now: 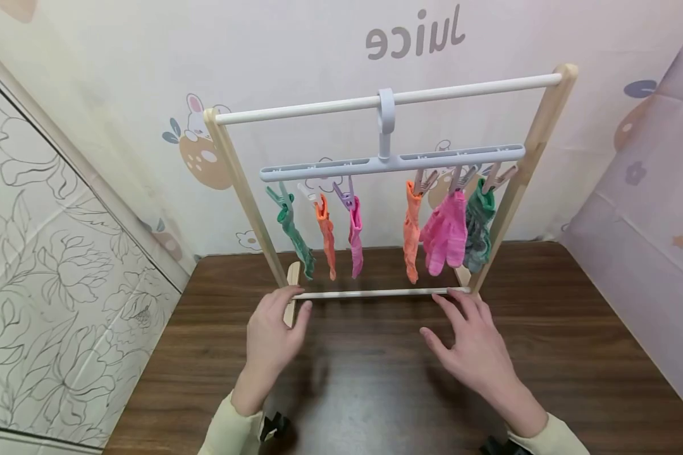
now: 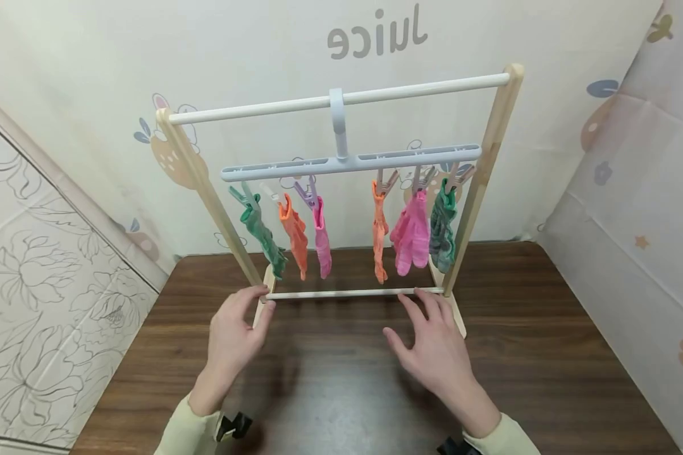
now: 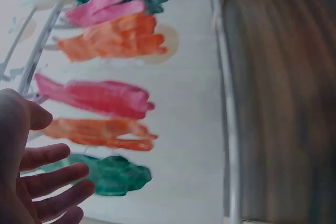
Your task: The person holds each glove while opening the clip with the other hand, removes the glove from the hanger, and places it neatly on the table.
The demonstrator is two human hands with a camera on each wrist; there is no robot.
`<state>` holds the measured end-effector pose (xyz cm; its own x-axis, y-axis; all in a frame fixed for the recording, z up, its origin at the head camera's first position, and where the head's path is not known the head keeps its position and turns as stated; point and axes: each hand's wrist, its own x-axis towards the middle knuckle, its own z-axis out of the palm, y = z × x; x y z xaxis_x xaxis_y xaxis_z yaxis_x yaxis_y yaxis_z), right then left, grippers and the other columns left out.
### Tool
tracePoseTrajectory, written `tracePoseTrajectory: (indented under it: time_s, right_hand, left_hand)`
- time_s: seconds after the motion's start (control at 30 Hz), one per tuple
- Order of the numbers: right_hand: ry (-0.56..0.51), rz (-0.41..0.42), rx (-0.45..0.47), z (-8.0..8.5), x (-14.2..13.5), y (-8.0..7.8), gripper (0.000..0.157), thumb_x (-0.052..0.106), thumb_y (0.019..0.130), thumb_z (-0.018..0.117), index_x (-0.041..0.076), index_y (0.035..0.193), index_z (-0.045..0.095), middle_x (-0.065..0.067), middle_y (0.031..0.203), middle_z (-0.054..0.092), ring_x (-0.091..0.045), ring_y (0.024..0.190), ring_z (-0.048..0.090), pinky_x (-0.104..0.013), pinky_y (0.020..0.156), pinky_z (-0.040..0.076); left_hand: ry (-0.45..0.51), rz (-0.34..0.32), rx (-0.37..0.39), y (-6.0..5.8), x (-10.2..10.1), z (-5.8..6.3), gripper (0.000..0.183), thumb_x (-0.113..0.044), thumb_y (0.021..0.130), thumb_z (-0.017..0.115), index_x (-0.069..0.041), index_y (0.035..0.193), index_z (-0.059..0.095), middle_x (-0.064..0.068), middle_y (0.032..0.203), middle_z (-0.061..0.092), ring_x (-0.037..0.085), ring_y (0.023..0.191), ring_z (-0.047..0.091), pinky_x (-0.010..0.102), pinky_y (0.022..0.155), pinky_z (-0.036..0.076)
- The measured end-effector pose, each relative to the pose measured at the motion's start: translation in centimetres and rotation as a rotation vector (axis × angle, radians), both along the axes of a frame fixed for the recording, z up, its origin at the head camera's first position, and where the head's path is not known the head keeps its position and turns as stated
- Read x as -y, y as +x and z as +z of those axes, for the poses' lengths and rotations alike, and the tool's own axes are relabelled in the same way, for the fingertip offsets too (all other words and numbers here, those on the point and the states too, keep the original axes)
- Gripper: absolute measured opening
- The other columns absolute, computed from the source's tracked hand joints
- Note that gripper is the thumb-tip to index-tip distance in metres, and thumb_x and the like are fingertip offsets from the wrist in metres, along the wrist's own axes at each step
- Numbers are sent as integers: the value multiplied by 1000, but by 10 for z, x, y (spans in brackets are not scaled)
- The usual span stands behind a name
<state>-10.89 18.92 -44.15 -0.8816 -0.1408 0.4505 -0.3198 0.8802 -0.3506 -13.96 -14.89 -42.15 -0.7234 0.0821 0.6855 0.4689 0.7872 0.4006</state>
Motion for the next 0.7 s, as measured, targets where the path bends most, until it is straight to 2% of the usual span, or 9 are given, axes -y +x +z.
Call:
tracePoseTrajectory:
  time_s: [0.1, 0.27, 0.5, 0.53, 0.6, 0.7]
  right_hand:
    - [-38, 16, -45, 0, 4, -2, 55, 38, 83, 76, 7, 127, 63, -14, 129, 55, -40, 119, 46, -59, 88, 46]
    - [-68, 18, -68, -2, 9, -4, 47, 34, 84, 76, 6, 120, 67, -14, 121, 61, -37, 113, 52, -54, 92, 43]
    - [-90, 16, -48, -1, 18, -5, 42, 32, 85, 75, 7, 118, 68, -12, 118, 64, -34, 110, 54, -53, 89, 47]
    - [-92, 20, -47, 0, 19, -5, 41, 31, 85, 75, 7, 118, 68, -12, 118, 64, -33, 110, 55, -53, 89, 47]
    - [-96, 29, -45, 1, 21, -5, 40, 31, 86, 75, 7, 118, 68, -11, 117, 64, -33, 109, 55, -52, 89, 46]
    - [-107, 40, -48, 3, 25, -6, 39, 31, 86, 74, 8, 117, 68, -10, 117, 65, -32, 108, 56, -51, 89, 46]
  left_hand:
    - [69, 3, -19, -7, 6, 7, 23, -24, 91, 69, -7, 107, 71, 7, 100, 72, 26, 89, 67, 46, 75, 53]
    - [212, -11, 6, -17, 13, 21, 22, -17, 92, 68, -4, 110, 70, 11, 98, 71, 26, 89, 68, 45, 76, 54]
    - [395, -102, 52, -35, 19, 43, 31, -16, 97, 64, -3, 125, 63, 9, 118, 68, 23, 105, 65, 43, 84, 54]
    - [417, -117, 57, -37, 18, 48, 33, -15, 97, 64, -3, 128, 62, 8, 121, 67, 23, 108, 65, 43, 85, 54]
    - [461, -143, 90, -36, 13, 63, 37, -12, 98, 62, -1, 132, 58, 10, 129, 64, 27, 115, 62, 46, 89, 52]
    - [501, -155, 150, -42, 9, 74, 42, -12, 99, 61, -1, 139, 52, 12, 137, 59, 29, 123, 57, 49, 95, 48]
